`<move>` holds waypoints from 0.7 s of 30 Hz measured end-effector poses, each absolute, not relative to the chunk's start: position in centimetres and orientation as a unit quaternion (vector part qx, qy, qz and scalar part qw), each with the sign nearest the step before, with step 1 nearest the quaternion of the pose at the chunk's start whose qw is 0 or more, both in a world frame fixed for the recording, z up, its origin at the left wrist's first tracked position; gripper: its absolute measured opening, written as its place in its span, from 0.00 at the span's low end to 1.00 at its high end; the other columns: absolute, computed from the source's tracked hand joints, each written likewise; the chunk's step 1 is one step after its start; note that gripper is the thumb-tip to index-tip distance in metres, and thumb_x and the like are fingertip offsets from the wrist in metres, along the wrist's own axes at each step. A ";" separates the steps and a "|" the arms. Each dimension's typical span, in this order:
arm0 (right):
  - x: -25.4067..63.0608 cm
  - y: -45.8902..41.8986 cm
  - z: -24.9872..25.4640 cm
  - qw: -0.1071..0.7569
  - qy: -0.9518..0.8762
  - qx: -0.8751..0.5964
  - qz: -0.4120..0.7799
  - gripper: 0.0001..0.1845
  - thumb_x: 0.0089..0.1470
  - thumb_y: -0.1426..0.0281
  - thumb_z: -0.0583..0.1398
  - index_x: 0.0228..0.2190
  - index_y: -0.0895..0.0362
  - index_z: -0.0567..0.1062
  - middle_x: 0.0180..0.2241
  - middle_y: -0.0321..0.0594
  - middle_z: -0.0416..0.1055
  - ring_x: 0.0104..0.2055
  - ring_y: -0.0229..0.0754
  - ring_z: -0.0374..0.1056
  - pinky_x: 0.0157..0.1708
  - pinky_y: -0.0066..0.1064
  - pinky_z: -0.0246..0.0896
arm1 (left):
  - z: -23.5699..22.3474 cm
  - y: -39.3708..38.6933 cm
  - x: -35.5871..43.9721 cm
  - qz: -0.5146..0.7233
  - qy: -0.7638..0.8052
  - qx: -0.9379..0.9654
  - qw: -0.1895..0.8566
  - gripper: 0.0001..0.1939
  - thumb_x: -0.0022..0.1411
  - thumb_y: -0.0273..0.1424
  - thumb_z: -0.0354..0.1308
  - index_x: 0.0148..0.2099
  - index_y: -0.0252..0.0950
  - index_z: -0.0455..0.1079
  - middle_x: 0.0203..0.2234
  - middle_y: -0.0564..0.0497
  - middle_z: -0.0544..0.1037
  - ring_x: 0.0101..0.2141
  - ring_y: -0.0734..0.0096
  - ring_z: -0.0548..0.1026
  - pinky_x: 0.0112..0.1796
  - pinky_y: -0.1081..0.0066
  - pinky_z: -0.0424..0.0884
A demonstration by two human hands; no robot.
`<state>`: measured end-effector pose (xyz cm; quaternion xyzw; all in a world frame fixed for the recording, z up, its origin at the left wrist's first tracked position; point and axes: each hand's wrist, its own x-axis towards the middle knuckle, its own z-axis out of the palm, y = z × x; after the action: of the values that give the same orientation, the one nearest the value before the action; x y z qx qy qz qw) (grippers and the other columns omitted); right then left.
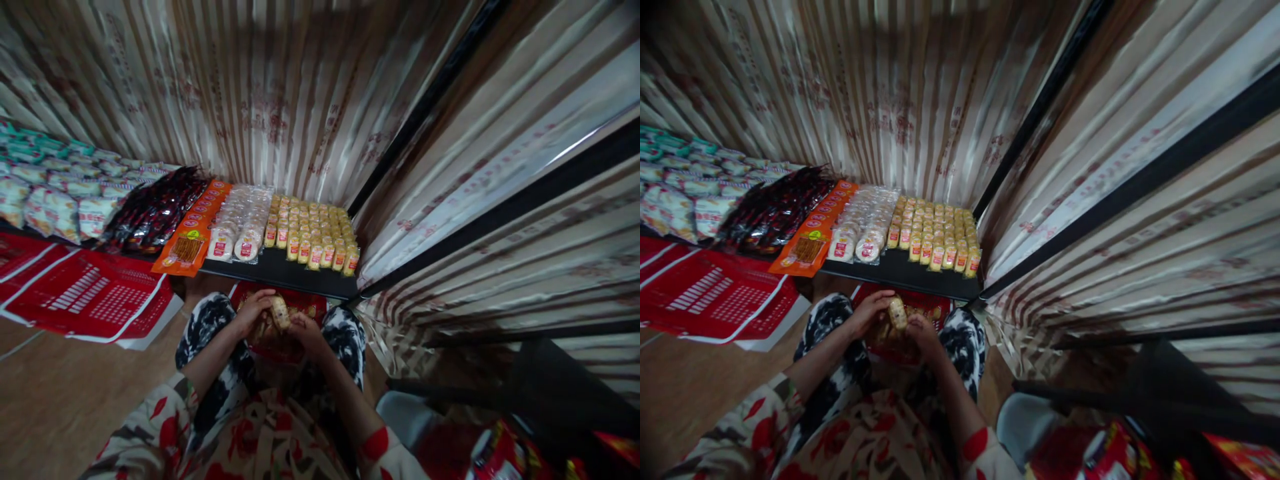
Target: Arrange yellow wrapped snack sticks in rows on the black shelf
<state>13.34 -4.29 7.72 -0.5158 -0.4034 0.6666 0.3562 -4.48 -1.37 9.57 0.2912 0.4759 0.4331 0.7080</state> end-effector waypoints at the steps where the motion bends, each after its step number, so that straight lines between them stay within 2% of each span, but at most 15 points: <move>1: 13.2 -4.4 7.9 0.365 -0.396 -0.515 0.667 0.13 0.35 0.65 0.64 0.24 0.56 0.67 0.20 0.29 0.67 0.23 0.33 0.62 0.26 0.25 0.56 | 9.8 -1.4 -4.4 0.432 0.475 0.312 0.700 0.21 0.46 0.31 0.60 0.45 0.33 0.67 0.32 0.50 0.75 0.25 0.79 0.69 0.21 0.80 0.59; 4: 12.6 -4.4 8.2 0.388 -0.366 -0.524 0.664 0.18 0.32 0.62 0.66 0.25 0.56 0.66 0.20 0.29 0.67 0.23 0.33 0.64 0.25 0.26 0.58 | 10.5 -1.5 -4.2 0.426 0.493 0.354 0.672 0.21 0.45 0.30 0.61 0.45 0.33 0.68 0.33 0.49 0.75 0.29 0.77 0.70 0.24 0.80 0.60; 8: 12.3 -4.7 8.6 0.401 -0.329 -0.523 0.676 0.22 0.31 0.60 0.68 0.26 0.56 0.66 0.26 0.32 0.70 0.27 0.37 0.69 0.29 0.29 0.63 | 11.5 -1.8 -4.0 0.431 0.503 0.356 0.660 0.20 0.43 0.27 0.60 0.43 0.34 0.68 0.31 0.51 0.74 0.27 0.77 0.70 0.25 0.79 0.60; 15: 12.6 -5.8 9.7 0.421 -0.242 -0.447 0.751 0.17 0.36 0.67 0.67 0.29 0.55 0.66 0.30 0.36 0.72 0.37 0.43 0.72 0.40 0.39 0.65 | 12.8 -2.6 -4.7 0.448 0.413 0.344 0.715 0.15 0.39 0.22 0.55 0.35 0.33 0.69 0.27 0.53 0.74 0.27 0.76 0.70 0.27 0.78 0.62; 21: 12.0 -6.0 10.1 0.410 -0.198 -0.439 0.775 0.19 0.40 0.65 0.66 0.35 0.55 0.68 0.37 0.41 0.73 0.37 0.45 0.73 0.34 0.34 0.66 | 13.0 -2.8 -5.3 0.472 0.348 0.310 0.748 0.12 0.35 0.18 0.52 0.27 0.32 0.68 0.30 0.50 0.75 0.32 0.71 0.72 0.32 0.74 0.65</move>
<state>12.03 -5.96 10.14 -0.4387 -0.1984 0.7747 0.4098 -5.32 -2.80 13.05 0.3103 0.3477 0.4721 0.7483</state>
